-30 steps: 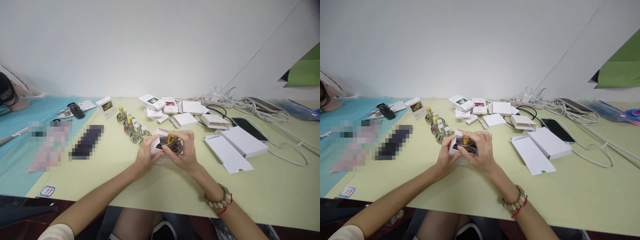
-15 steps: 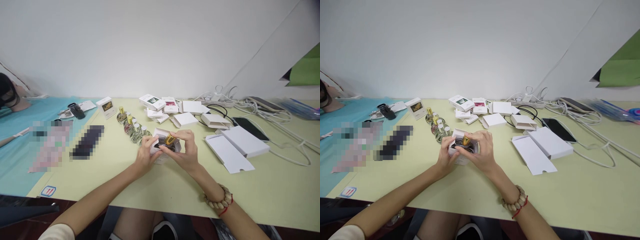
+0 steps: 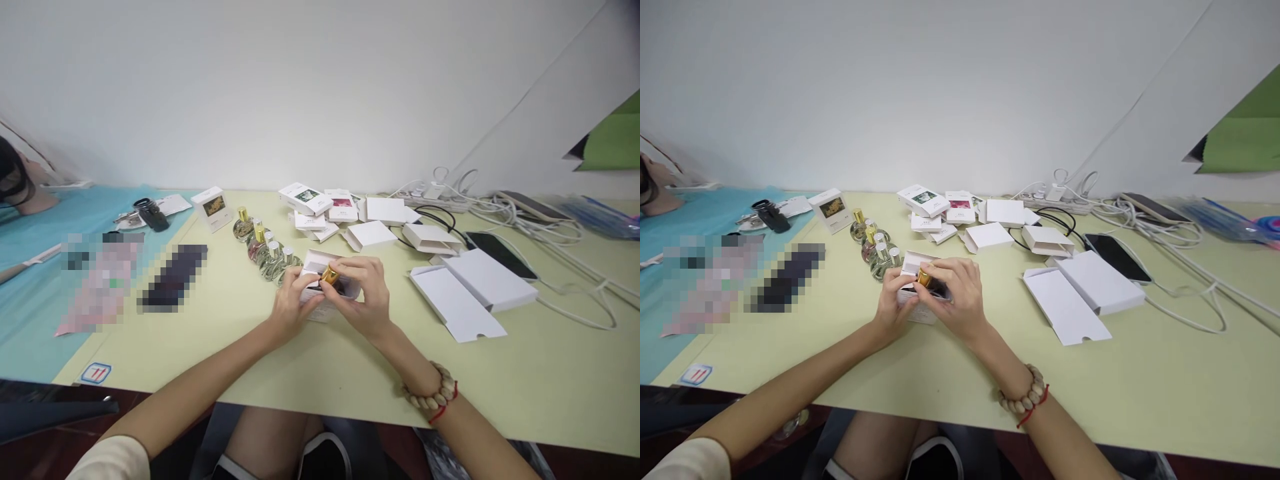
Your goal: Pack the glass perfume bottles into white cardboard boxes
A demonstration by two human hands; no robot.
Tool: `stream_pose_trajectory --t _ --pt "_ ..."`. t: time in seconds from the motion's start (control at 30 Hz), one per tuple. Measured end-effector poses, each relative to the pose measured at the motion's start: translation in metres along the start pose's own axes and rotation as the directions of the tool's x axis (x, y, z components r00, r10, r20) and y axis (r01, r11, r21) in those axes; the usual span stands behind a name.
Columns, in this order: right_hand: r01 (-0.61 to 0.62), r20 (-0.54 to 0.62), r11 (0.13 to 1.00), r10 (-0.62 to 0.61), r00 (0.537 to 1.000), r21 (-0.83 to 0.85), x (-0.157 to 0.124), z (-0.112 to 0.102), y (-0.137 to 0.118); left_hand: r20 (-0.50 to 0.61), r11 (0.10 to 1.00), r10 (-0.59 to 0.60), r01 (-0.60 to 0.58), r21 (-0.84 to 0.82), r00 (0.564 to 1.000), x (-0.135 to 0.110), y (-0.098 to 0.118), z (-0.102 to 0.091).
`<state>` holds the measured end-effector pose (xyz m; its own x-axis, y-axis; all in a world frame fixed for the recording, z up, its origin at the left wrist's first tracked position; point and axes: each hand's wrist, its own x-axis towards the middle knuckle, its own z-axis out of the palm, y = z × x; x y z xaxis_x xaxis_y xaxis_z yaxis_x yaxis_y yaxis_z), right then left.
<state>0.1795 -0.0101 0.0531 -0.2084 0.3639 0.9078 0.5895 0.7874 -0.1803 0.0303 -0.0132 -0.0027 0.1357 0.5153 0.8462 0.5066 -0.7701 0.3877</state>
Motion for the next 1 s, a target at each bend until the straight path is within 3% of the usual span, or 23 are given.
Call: stream_pose_trajectory --t 0.37,1.0 --pt "0.014 -0.018 0.999 -0.014 1.0 -0.029 -0.0015 0.0008 0.0 -0.005 0.997 0.068 -0.068 -0.036 0.998 0.0055 -0.0006 -0.0026" --pt "0.051 0.004 0.995 -0.051 0.999 -0.087 -0.006 0.0021 0.0041 -0.002 0.992 -0.074 0.073 -0.099 0.997 -0.0012 -0.009 0.0004"
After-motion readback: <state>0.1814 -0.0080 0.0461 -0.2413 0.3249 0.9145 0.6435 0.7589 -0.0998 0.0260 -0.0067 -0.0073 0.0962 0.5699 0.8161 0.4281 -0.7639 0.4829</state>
